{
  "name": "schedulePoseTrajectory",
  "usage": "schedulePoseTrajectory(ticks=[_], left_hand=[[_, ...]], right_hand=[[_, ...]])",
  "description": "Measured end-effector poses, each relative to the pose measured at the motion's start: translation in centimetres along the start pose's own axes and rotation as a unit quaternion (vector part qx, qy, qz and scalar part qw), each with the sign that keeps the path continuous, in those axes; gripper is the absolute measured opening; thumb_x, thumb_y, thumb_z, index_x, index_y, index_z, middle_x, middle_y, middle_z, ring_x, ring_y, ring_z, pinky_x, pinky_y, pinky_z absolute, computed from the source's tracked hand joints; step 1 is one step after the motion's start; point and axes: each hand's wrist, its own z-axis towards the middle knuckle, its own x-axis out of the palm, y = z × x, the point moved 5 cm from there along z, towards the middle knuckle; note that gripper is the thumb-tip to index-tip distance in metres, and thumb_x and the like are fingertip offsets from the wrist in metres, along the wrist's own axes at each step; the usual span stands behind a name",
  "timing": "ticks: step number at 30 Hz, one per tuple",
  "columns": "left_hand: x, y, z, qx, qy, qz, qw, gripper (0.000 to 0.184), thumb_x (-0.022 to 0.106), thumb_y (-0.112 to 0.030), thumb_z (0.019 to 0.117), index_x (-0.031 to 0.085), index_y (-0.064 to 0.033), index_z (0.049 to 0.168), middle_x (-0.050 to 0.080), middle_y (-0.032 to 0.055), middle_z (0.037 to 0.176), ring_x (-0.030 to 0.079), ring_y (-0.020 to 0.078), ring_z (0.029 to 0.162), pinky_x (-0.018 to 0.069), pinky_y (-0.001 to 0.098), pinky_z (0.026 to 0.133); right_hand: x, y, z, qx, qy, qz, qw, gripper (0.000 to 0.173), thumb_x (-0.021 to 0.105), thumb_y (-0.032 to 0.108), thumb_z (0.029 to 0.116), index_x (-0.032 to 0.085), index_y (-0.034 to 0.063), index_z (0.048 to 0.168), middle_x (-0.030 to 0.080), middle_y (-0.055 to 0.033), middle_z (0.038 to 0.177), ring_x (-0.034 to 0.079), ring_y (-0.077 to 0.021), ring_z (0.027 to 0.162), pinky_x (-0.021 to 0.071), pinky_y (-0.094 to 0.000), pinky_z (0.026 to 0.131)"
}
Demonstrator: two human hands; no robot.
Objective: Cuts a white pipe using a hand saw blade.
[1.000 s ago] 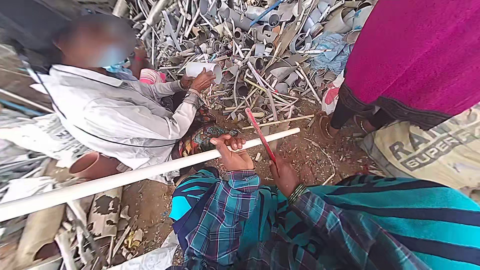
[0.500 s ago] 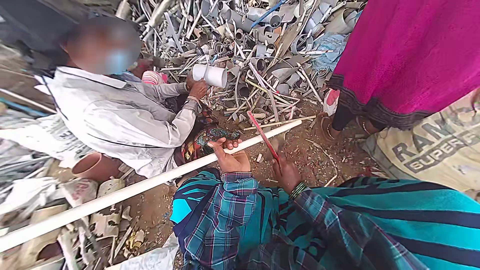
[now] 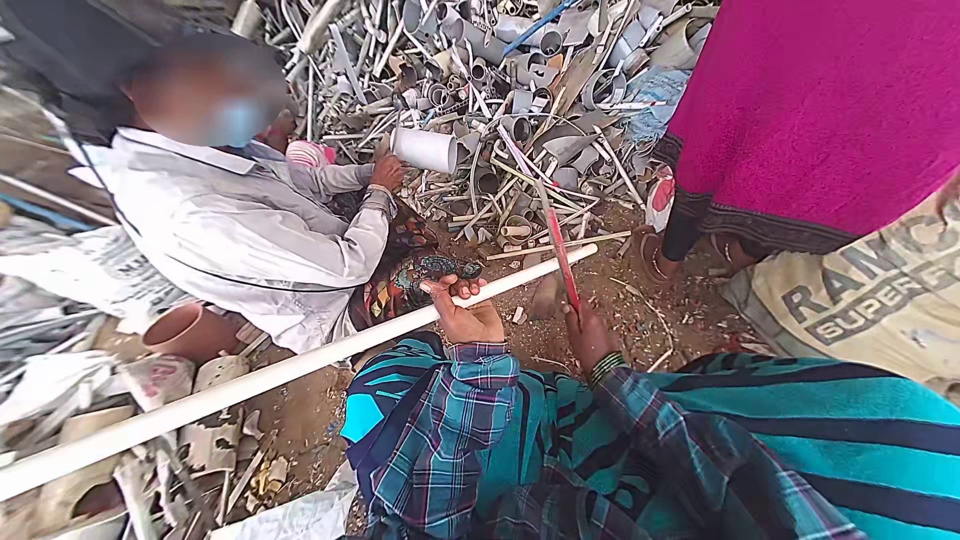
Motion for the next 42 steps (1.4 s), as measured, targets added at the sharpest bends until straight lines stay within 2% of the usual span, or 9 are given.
schedulePoseTrajectory(ticks=[3,6,11,17,23,25,30,35,42], left_hand=[[-0.4,0.3,0.0,-0.005,0.008,0.005,1.000,0.053,0.021,-0.032,0.1135,0.053,-0.0157,0.074,0.048,-0.0079,0.049,0.055,0.0071,0.043,0.0554,0.0234,0.054],[-0.3,0.7,-0.1,0.002,0.022,0.005,1.000,0.053,0.022,-0.031,0.1132,0.054,-0.0157,0.075,0.049,-0.0080,0.049,0.055,0.0076,0.045,0.0562,0.0250,0.057],[-0.3,0.9,-0.4,-0.046,-0.003,0.016,0.999,0.052,0.022,-0.034,0.1131,0.053,-0.0180,0.075,0.049,-0.0093,0.050,0.055,0.0068,0.045,0.0553,0.0245,0.057],[-1.0,0.6,0.3,-0.047,-0.043,0.006,0.998,0.050,0.024,-0.036,0.1130,0.052,-0.0164,0.076,0.046,-0.0079,0.049,0.053,0.0079,0.043,0.0546,0.0245,0.054],[-0.5,0.6,-0.2,-0.060,-0.052,0.013,0.997,0.043,0.027,-0.032,0.1131,0.051,-0.0162,0.081,0.047,-0.0078,0.053,0.054,0.0069,0.046,0.0545,0.0234,0.056],[-0.5,0.4,0.0,-0.083,-0.065,0.008,0.994,0.044,0.028,-0.034,0.1128,0.051,-0.0165,0.080,0.047,-0.0077,0.052,0.053,0.0073,0.044,0.0543,0.0238,0.055],[-1.5,0.2,1.4,-0.061,-0.065,0.003,0.996,0.048,0.024,-0.038,0.1128,0.051,-0.0176,0.078,0.046,-0.0079,0.050,0.053,0.0070,0.044,0.0541,0.0245,0.054],[-1.1,0.5,1.0,-0.074,-0.068,-0.004,0.995,0.046,0.025,-0.036,0.1127,0.050,-0.0174,0.079,0.046,-0.0079,0.051,0.053,0.0079,0.044,0.0549,0.0253,0.055],[-1.0,2.0,-0.1,-0.172,-0.090,-0.018,0.981,0.049,0.023,-0.042,0.1119,0.048,-0.0181,0.076,0.045,-0.0072,0.049,0.052,0.0081,0.043,0.0537,0.0251,0.053]], right_hand=[[-1.6,-2.4,2.0,0.087,0.001,0.012,0.996,0.044,0.037,0.020,0.1126,0.044,-0.0086,0.144,0.065,-0.0319,0.110,0.068,-0.0427,0.096,0.0516,-0.0558,0.090],[-0.3,1.5,-0.9,-0.018,0.037,-0.011,0.999,0.042,0.042,0.017,0.1104,0.049,-0.0131,0.139,0.066,-0.0334,0.108,0.068,-0.0454,0.099,0.0503,-0.0577,0.092],[1.4,3.7,-3.6,-0.150,-0.025,-0.038,0.988,0.037,0.046,0.015,0.1064,0.059,-0.0143,0.125,0.069,-0.0287,0.083,0.071,-0.0473,0.078,0.0548,-0.0592,0.071],[-1.5,-0.9,0.9,0.048,-0.020,-0.039,0.998,0.043,0.039,0.018,0.1117,0.046,-0.0114,0.142,0.066,-0.0340,0.112,0.067,-0.0470,0.107,0.0485,-0.0574,0.097],[2.1,3.7,-3.7,-0.176,-0.013,-0.071,0.982,0.033,0.048,0.015,0.1057,0.062,-0.0131,0.118,0.070,-0.0292,0.087,0.071,-0.0473,0.080,0.0559,-0.0579,0.072],[1.5,2.4,-2.6,-0.142,-0.051,-0.067,0.986,0.035,0.048,0.014,0.1061,0.061,-0.0148,0.121,0.070,-0.0313,0.090,0.071,-0.0495,0.082,0.0559,-0.0597,0.074],[-1.5,-1.7,1.3,0.061,-0.013,-0.066,0.996,0.044,0.039,0.019,0.1118,0.045,-0.0100,0.144,0.065,-0.0341,0.119,0.065,-0.0476,0.114,0.0470,-0.0582,0.101],[1.6,3.5,-3.1,-0.117,0.039,-0.097,0.988,0.038,0.045,0.018,0.1086,0.057,-0.0120,0.128,0.069,-0.0315,0.099,0.070,-0.0491,0.092,0.0542,-0.0601,0.081],[1.7,1.2,-2.8,-0.206,-0.106,-0.081,0.969,0.030,0.050,0.010,0.1026,0.065,-0.0129,0.116,0.071,-0.0312,0.093,0.072,-0.0487,0.075,0.0565,-0.0598,0.064]])
